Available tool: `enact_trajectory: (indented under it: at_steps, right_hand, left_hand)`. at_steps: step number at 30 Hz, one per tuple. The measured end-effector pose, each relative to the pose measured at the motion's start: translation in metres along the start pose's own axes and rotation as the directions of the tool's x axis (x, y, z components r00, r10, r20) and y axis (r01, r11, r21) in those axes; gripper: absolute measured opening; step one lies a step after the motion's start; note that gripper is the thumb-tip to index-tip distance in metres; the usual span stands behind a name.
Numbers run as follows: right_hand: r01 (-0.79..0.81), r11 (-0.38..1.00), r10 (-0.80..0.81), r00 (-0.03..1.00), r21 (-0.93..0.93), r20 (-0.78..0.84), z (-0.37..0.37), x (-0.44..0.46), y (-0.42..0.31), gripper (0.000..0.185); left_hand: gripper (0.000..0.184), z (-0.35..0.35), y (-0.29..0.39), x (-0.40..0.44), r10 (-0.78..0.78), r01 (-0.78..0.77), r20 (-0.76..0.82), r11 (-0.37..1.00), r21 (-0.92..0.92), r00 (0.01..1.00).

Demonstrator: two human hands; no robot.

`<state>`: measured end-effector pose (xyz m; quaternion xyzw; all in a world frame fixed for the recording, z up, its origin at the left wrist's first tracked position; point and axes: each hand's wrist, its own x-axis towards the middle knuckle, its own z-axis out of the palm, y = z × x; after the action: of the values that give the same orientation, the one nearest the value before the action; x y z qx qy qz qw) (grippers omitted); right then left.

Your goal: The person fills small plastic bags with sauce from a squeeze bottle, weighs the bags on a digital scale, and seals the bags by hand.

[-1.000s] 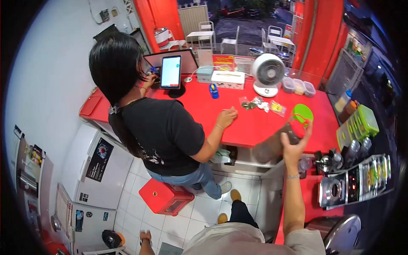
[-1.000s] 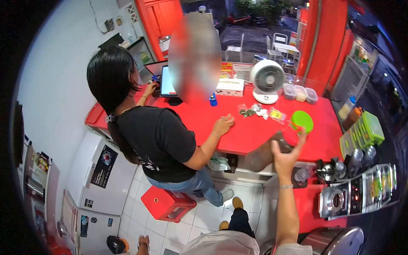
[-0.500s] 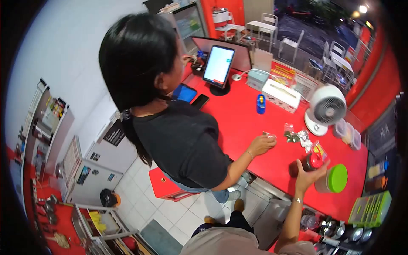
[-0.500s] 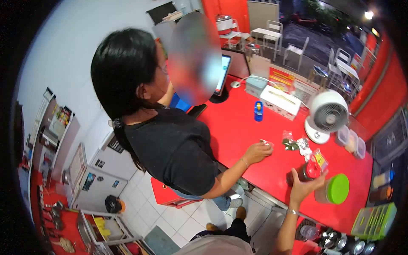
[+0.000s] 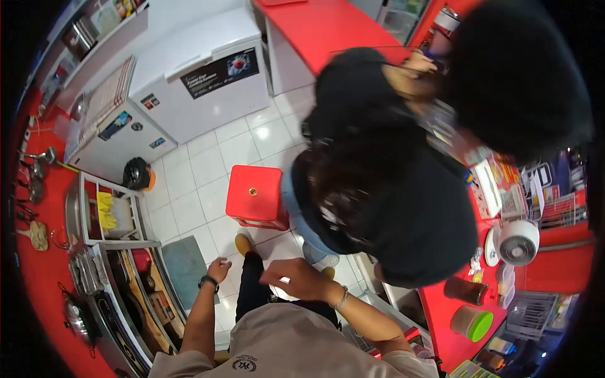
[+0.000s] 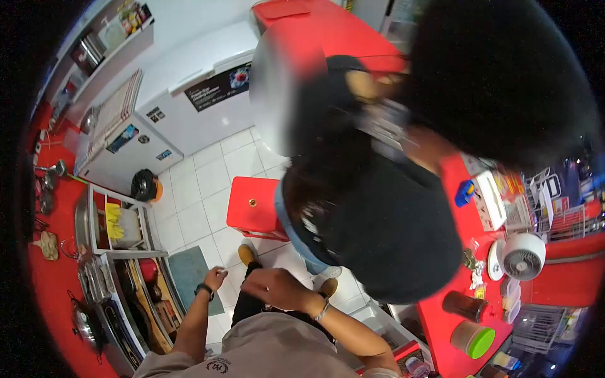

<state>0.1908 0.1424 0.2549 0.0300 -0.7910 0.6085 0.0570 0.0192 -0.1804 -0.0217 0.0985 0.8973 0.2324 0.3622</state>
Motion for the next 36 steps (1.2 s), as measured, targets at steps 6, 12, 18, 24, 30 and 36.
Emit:
enact_trajectory:
  at_steps: [6, 12, 18, 24, 30, 36]
  right_hand:
    - [-0.422, 0.841, 0.525, 0.789, 0.339, -0.320, 0.058, 0.121, 0.169, 0.041]
    - [-0.723, 0.688, 0.592, 0.517, 0.054, -0.618, 0.061, 0.235, 0.370, 0.067]
    - [-0.954, 0.165, 0.529, 0.300, -0.250, -0.794, 0.120, 0.270, 0.533, 0.104]
    - [-0.971, 0.188, 0.465, 0.221, -0.148, -0.857, 0.122, 0.309, 0.554, 0.100]
    - [-0.910, 0.379, 0.216, 0.263, -0.167, -0.940, 0.126, 0.376, 0.587, 0.080]
    - [-0.831, 0.538, 0.192, 0.283, -0.141, -0.940, 0.122, 0.397, 0.598, 0.074]
  left_hand:
    - [0.056, -0.030, 0.052, 0.171, 0.080, -0.151, 0.204, 0.921, 0.358, 0.976]
    - [0.082, -0.003, 0.060, 0.329, 0.324, -0.308, 0.044, 0.837, 0.453, 0.945]
    - [0.093, 0.016, 0.067, 0.430, 0.506, -0.422, -0.209, 0.840, 0.342, 0.837]
    - [0.088, -0.002, 0.074, 0.492, 0.671, -0.664, -0.203, 0.740, 0.111, 0.713]
    - [0.082, 0.000, 0.060, 0.562, 0.740, -0.679, -0.198, 0.670, 0.300, 0.643]
    - [0.080, 0.042, 0.085, 0.565, 0.776, -0.638, -0.251, 0.623, 0.453, 0.579]
